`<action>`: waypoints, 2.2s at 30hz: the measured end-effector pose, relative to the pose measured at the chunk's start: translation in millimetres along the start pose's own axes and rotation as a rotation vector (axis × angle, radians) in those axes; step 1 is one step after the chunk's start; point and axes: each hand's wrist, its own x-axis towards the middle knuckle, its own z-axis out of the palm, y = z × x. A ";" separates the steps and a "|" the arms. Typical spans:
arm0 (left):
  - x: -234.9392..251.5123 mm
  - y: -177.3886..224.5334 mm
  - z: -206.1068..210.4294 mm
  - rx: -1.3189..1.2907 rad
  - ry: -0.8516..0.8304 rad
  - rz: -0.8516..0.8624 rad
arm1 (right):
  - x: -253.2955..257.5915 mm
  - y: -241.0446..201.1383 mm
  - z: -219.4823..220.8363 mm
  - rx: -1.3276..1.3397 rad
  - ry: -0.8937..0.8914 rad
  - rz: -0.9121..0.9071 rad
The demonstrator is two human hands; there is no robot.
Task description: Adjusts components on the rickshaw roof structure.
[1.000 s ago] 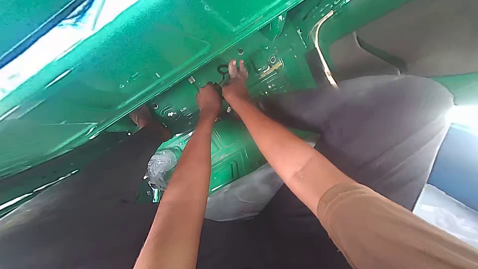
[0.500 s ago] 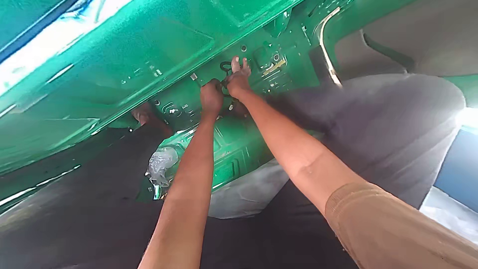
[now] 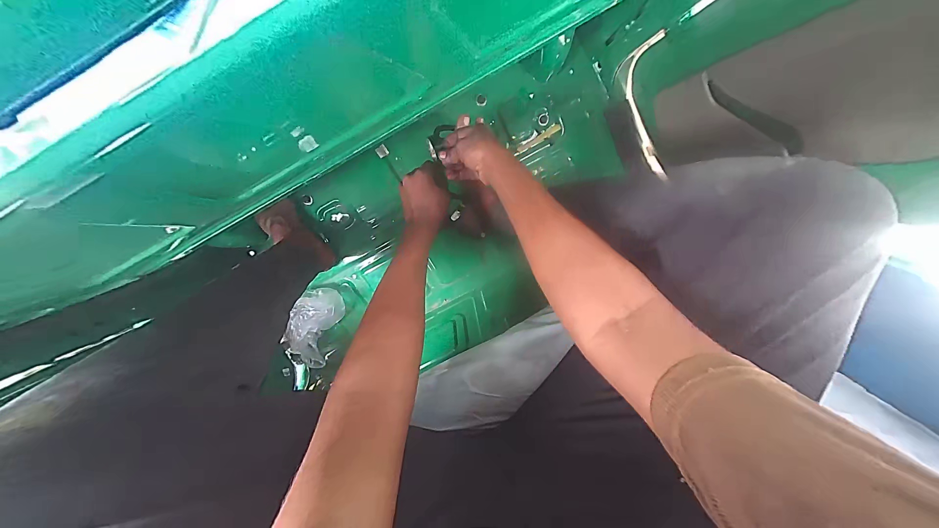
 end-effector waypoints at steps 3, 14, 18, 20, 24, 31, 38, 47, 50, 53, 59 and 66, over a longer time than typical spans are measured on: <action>1.6 -3.8 -1.8 -0.057 -0.030 -0.037 | 8.7 15.8 11.7 -0.248 0.218 -0.113; 25.9 -18.5 2.3 -0.616 -0.232 -0.353 | 18.6 68.4 22.1 -0.500 0.347 -0.484; 26.3 -23.0 1.8 -0.593 -0.227 -0.302 | 31.6 69.7 19.0 -0.672 0.282 -0.510; 25.7 -25.9 2.0 -0.448 -0.183 -0.191 | 30.0 65.4 17.0 -0.701 0.277 -0.476; 20.8 -17.6 -7.1 -0.304 -0.092 -0.082 | 22.9 52.3 10.1 -0.708 0.244 -0.398; 11.6 -5.5 1.0 -0.077 0.009 0.086 | -2.4 20.2 -13.9 -0.549 0.107 -0.149; 6.7 0.3 0.6 0.096 0.032 0.071 | -12.2 13.1 -20.8 0.120 0.111 0.106; 20.3 -2.8 0.0 -0.180 -0.053 -0.174 | -0.8 4.8 -3.1 0.159 0.072 -0.164; 29.5 -7.2 -1.7 -0.368 -0.172 -0.306 | -2.7 27.9 -8.6 -0.336 0.256 -0.205; 27.7 -2.8 -3.6 -0.646 -0.237 -0.439 | 12.2 47.7 -6.7 -0.653 0.147 -0.385; 26.6 -11.0 -3.3 -0.634 -0.236 -0.393 | 26.8 48.9 6.0 -0.625 0.183 -0.360; 21.8 -6.9 -7.3 -0.143 -0.130 0.034 | 5.4 22.2 -13.2 -0.847 0.064 -0.263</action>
